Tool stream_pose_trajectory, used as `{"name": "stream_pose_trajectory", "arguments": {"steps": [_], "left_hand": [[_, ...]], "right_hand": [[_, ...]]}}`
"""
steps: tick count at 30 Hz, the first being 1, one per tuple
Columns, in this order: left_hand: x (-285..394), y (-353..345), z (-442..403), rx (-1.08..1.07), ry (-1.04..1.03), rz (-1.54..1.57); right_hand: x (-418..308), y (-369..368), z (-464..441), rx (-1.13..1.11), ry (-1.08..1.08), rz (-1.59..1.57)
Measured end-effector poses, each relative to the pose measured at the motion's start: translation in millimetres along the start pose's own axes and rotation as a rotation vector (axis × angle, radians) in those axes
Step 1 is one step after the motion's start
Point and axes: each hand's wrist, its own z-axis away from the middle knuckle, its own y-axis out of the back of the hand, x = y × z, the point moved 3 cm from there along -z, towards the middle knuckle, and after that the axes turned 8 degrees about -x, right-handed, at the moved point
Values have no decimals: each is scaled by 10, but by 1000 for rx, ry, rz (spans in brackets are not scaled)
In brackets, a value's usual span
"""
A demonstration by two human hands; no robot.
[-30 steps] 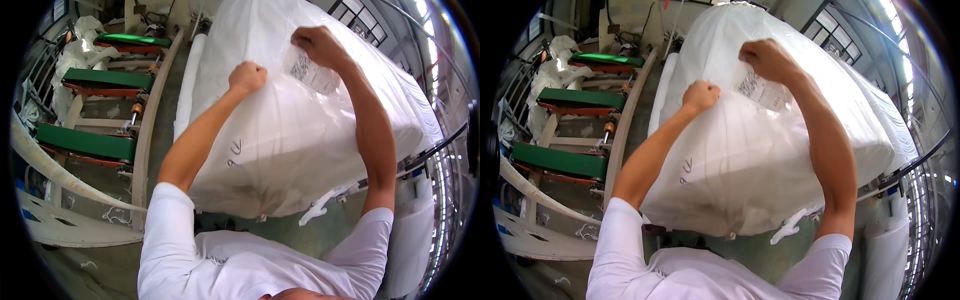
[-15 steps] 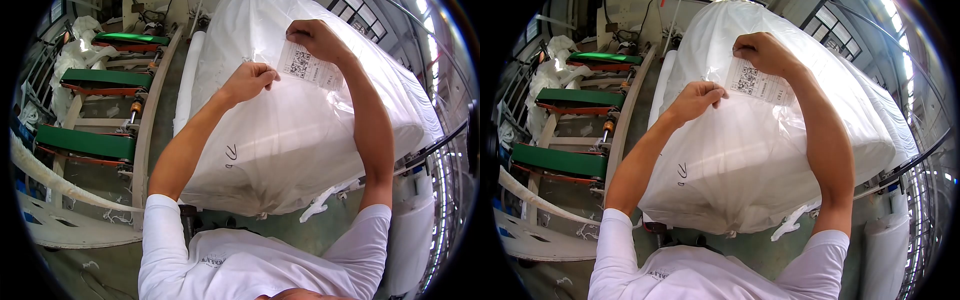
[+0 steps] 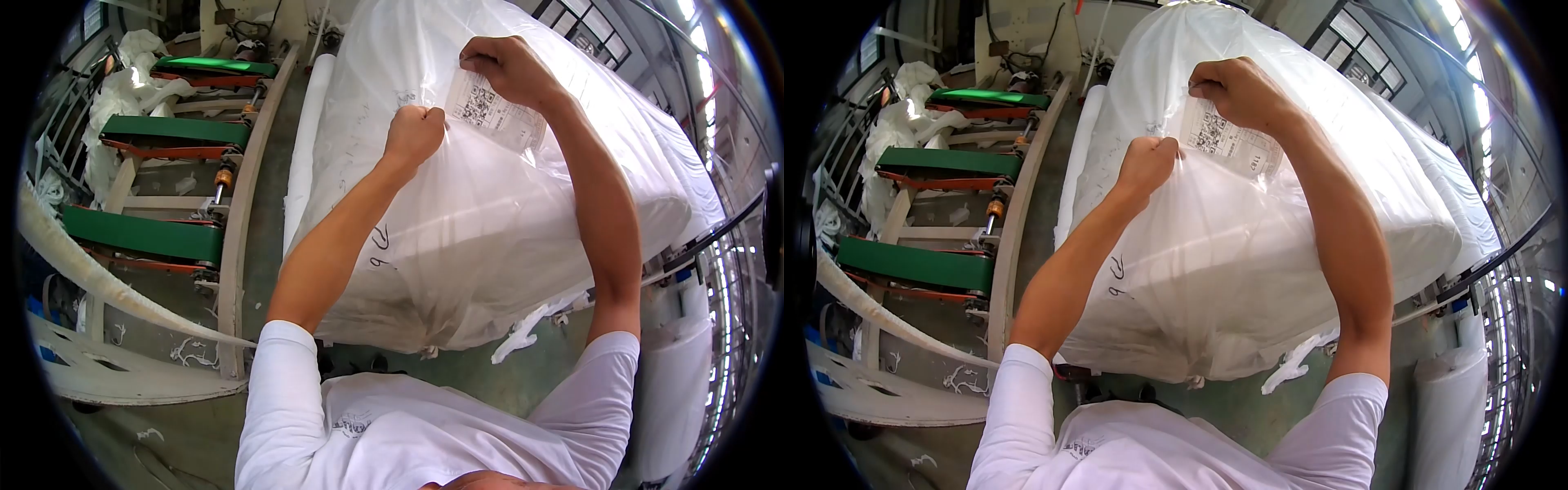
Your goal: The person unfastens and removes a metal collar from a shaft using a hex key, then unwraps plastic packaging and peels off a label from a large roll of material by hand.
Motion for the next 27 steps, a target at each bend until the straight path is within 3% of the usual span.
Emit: {"name": "stream_pose_trajectory", "arguments": {"steps": [11, 14, 18, 21, 24, 25, 27], "left_hand": [[-72, 121, 193, -52, 18, 177], [-9, 146, 304, -190, -139, 141], [34, 140, 325, -199, -177, 52], [60, 153, 301, -211, -187, -26], [140, 181, 339, -213, -208, -157], [173, 203, 355, -223, -201, -189], [218, 211, 377, -227, -204, -219]], "right_hand": [[27, 40, 72, 84, 24, 7], [36, 25, 39, 59, -17, -1], [7, 41, 22, -8, -70, 28], [-238, -39, 46, -18, 383, 41], [-317, -229, 63, -445, 218, 28], [-291, -243, 58, -589, 8, 94], [-240, -237, 49, -624, 57, 45]]}}
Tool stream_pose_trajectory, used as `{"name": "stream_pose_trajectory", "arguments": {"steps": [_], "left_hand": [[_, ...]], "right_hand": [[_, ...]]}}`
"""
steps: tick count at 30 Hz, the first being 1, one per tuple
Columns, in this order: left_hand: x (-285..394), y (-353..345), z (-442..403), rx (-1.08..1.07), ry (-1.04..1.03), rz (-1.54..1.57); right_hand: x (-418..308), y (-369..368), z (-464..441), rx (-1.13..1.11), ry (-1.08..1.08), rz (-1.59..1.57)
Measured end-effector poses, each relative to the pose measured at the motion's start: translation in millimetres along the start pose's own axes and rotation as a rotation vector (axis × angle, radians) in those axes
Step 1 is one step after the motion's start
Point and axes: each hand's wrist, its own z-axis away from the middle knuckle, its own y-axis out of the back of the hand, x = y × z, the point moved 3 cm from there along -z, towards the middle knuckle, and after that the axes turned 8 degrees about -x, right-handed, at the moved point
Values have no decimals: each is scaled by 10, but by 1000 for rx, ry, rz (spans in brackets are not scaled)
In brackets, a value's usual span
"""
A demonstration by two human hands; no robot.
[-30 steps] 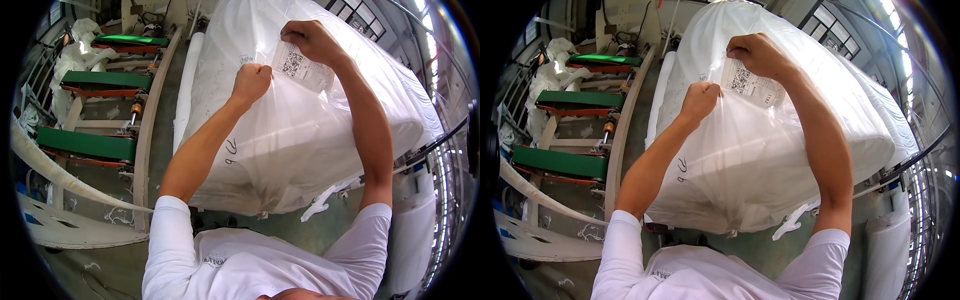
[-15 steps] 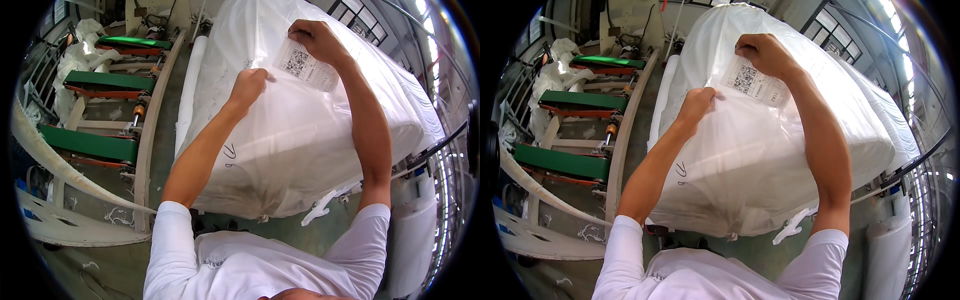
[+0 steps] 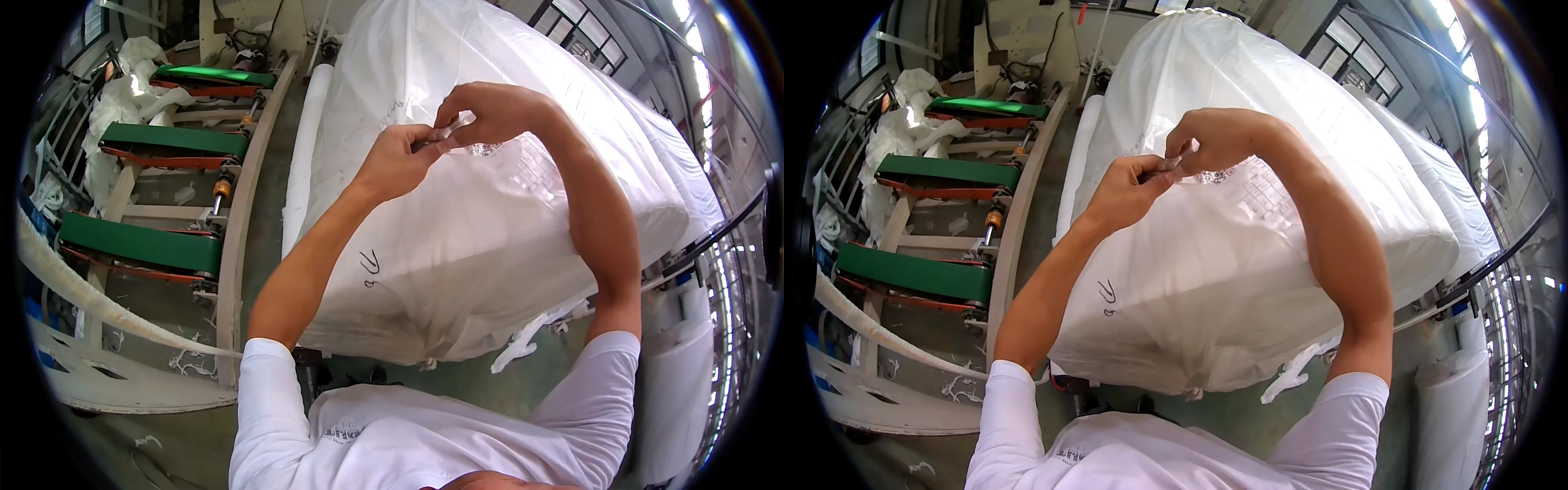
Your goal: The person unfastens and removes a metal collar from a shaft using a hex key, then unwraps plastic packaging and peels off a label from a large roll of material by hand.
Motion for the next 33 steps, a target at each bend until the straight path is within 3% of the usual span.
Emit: {"name": "stream_pose_trajectory", "arguments": {"steps": [11, 20, 21, 25, 28, 31, 33], "left_hand": [[-16, -5, -91, 17, -39, -32], [-249, -87, -233, 375, -107, -413], [-376, -17, -268, 309, 51, -448], [-564, 49, -155, 186, 2, -18], [-245, -14, -153, 103, -246, 204], [95, -126, -70, -192, -184, 35], [-20, -219, -133, -217, -160, 187]], "right_hand": [[-46, 71, -49, -57, -73, 37], [-48, 40, 112, 59, 40, 58], [-99, 90, 210, 81, 33, 21], [-10, 182, 321, 121, -43, 4], [-16, 213, 304, 106, -23, -9], [-17, 198, 283, 114, -10, -18], [-20, 205, 299, 120, -9, -14]]}}
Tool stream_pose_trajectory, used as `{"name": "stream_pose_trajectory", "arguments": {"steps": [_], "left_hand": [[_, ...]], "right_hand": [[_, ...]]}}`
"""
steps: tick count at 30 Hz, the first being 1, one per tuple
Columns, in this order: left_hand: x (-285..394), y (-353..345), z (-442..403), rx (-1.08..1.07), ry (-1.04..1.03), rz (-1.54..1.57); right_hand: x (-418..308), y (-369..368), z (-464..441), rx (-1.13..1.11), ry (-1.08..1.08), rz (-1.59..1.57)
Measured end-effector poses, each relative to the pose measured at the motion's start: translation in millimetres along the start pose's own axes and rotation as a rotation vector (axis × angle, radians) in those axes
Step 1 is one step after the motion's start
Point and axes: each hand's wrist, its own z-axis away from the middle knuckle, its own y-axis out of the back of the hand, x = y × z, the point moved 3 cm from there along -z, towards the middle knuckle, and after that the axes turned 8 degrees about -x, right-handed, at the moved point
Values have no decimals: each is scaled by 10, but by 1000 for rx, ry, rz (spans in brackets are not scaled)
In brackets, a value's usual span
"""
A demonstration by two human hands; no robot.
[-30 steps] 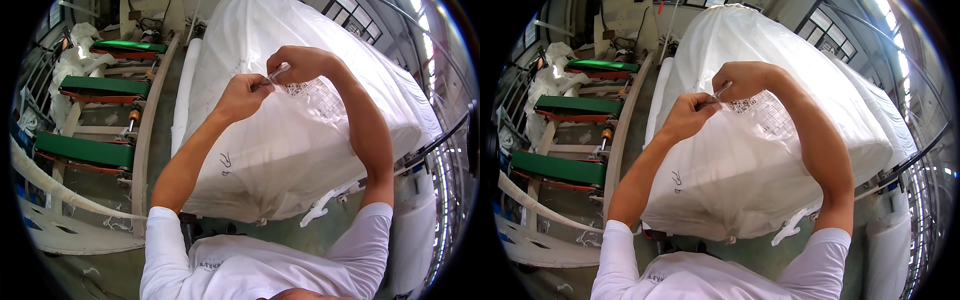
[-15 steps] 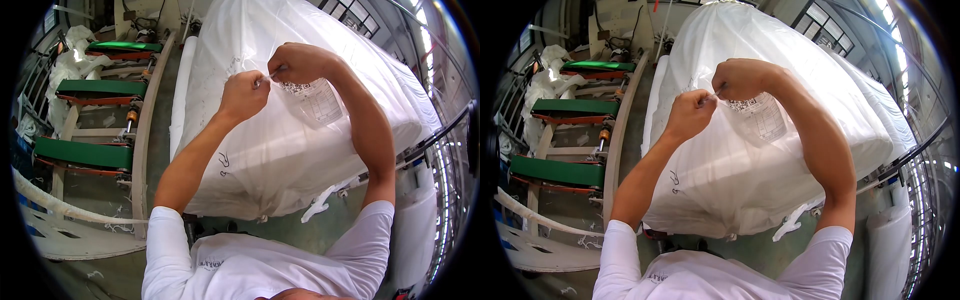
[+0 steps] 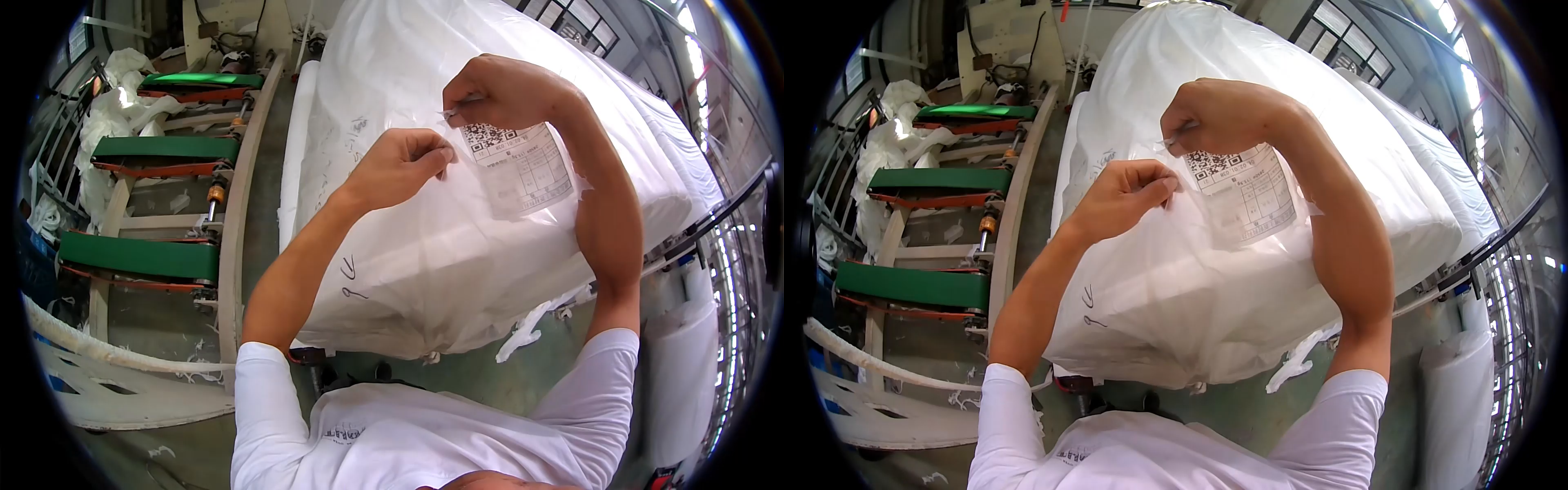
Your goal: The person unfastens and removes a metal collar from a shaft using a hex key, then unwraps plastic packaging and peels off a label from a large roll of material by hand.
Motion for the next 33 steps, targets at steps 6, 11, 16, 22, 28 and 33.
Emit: {"name": "stream_pose_trajectory", "arguments": {"steps": [6, 11, 16, 22, 28, 33], "left_hand": [[-47, -101, -42, 202, 130, -101], [-264, -97, -56, 426, 235, -163], [-221, -115, -22, 279, 70, 124], [137, -264, -86, 64, 109, 128], [80, -253, -175, 317, 113, -226], [67, -247, -284, 383, 205, -173]], "right_hand": [[37, -42, 53, 27, 40, 62], [39, 109, 217, 179, 130, 39], [30, 176, 230, 137, -4, 117], [43, 161, 233, 149, -15, 22], [25, 104, 275, 166, -37, 113], [70, 106, 283, 200, -35, 161]]}}
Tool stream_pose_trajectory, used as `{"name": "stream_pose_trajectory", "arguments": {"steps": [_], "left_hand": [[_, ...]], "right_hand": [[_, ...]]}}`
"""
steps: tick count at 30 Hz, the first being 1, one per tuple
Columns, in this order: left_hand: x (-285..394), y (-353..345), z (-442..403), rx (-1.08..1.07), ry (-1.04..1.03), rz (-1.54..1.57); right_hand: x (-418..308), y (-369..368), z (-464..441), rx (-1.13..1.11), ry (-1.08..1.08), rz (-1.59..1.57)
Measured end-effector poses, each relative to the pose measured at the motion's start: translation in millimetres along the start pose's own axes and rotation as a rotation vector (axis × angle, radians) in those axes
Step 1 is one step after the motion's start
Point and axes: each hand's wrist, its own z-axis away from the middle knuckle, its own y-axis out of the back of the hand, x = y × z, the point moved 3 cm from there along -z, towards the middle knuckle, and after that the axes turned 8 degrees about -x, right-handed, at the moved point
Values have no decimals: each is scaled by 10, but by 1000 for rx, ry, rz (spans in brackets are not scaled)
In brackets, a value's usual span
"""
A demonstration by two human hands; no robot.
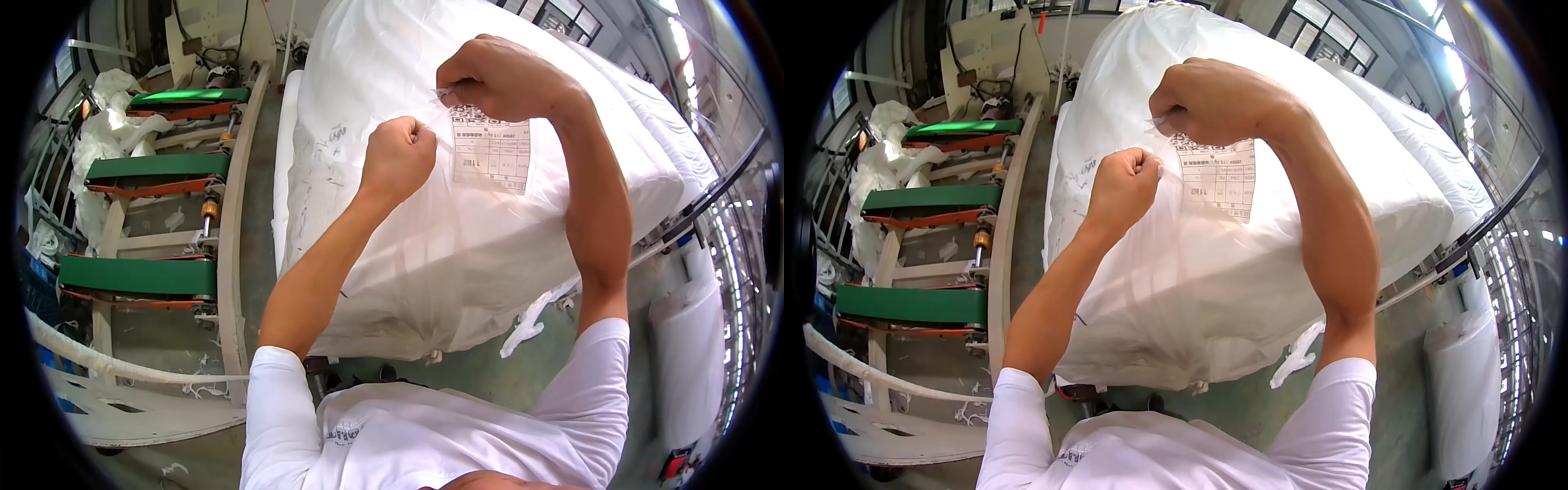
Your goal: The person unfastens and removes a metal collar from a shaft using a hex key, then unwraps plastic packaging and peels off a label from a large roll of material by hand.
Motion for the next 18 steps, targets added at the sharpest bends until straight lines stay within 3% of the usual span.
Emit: {"name": "stream_pose_trajectory", "arguments": {"steps": [8, 12, 14, 16, 18], "left_hand": [[-14, 12, 4, -16, 102, 201], [75, 15, 140, -33, -82, 343], [187, 75, 266, -133, -49, 412], [299, 122, 353, -188, -26, 399], [351, 141, 401, -201, -10, 306]], "right_hand": [[-34, 11, 28, 81, 34, -46], [-76, 80, 33, 57, -134, 93], [-169, 27, 93, 60, -234, 201], [-303, -31, 149, -4, -7, 100], [-503, 7, 177, -106, 10, -20]]}}
